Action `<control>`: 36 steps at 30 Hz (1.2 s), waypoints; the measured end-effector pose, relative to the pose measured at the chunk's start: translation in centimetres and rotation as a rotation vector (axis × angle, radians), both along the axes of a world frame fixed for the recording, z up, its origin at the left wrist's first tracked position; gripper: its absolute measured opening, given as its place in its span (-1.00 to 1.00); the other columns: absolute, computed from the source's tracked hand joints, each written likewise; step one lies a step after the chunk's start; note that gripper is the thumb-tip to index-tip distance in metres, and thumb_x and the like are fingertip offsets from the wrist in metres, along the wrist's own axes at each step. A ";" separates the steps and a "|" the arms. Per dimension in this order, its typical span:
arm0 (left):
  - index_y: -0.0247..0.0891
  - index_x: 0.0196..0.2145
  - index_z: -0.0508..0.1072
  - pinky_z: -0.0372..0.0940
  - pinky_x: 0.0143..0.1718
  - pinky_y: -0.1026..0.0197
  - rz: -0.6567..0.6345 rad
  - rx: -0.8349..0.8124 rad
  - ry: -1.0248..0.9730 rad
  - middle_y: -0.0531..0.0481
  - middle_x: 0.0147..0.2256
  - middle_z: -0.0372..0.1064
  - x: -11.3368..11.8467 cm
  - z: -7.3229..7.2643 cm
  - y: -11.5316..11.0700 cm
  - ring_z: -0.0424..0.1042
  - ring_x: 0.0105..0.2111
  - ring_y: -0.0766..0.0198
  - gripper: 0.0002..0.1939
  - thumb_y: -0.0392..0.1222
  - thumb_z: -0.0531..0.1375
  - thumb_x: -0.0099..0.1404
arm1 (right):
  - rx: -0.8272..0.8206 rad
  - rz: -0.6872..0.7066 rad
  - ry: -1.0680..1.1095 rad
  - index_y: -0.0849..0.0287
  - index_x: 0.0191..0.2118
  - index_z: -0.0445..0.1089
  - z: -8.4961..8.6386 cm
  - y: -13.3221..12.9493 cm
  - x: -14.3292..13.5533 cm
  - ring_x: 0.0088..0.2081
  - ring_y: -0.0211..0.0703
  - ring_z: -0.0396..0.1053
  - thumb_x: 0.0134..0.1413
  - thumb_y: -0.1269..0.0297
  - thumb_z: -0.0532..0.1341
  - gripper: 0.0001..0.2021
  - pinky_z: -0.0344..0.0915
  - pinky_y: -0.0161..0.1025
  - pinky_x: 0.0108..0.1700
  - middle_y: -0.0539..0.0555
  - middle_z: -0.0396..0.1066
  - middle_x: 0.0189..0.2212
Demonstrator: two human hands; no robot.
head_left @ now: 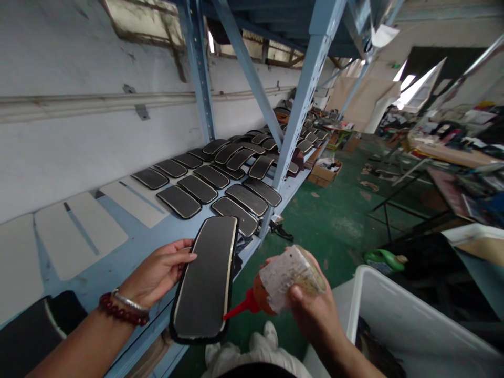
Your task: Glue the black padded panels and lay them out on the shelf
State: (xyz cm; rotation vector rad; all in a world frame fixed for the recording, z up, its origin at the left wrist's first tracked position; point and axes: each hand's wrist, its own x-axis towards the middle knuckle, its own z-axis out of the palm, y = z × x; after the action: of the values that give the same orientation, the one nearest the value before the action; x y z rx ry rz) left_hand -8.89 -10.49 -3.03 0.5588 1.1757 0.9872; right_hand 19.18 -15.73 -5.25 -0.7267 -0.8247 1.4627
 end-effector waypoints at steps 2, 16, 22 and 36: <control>-0.42 -0.30 0.57 0.53 -0.40 0.24 0.096 -0.005 -0.013 -0.21 -0.37 0.62 -0.2 -0.3 -0.1 0.60 -0.44 0.18 -0.73 -0.64 0.19 0.11 | -0.008 -0.013 0.003 0.03 0.07 0.32 0.1 0.1 0.0 -0.15 0.11 0.49 -0.14 0.17 0.47 -0.40 0.41 -0.01 -0.13 0.13 0.52 -0.13; -0.46 -0.01 0.45 0.53 -0.52 0.32 0.583 -0.173 -0.224 -0.01 -0.56 0.58 2.7 -0.8 -2.2 0.58 -0.59 0.25 -0.56 -0.65 -0.05 0.29 | -0.115 -0.425 0.091 0.09 -0.03 0.45 0.6 3.1 0.8 -0.14 0.05 0.50 -0.15 0.17 0.47 -0.51 0.38 0.02 0.03 0.09 0.56 -0.23; -0.47 0.03 0.43 0.53 -0.46 0.38 0.647 -0.174 -0.265 -0.01 -0.55 0.58 3.3 -1.2 -2.4 0.60 -0.54 0.27 -0.56 -0.62 -0.05 0.31 | -0.134 -0.408 0.103 0.09 -0.04 0.45 -0.4 2.7 1.0 -0.13 0.03 0.49 -0.11 0.18 0.45 -0.55 0.38 0.01 0.03 0.09 0.56 -0.22; -0.33 0.08 0.44 0.52 -0.45 0.41 0.698 -0.205 -0.273 -0.05 -0.35 0.63 4.3 -1.2 -2.8 0.60 -0.50 0.31 -0.46 -0.64 0.01 0.23 | -0.211 -0.299 0.114 0.09 -0.01 0.40 -2.4 -0.1 0.0 -0.17 0.04 0.49 -0.10 0.13 0.44 -0.50 0.42 -0.06 -0.09 0.11 0.54 -0.20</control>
State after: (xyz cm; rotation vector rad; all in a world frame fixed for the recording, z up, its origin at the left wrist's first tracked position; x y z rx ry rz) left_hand -4.62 -13.27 -4.26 -0.1750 1.2245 1.4534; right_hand 19.16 -15.83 -7.70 -0.8753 -0.4554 1.3168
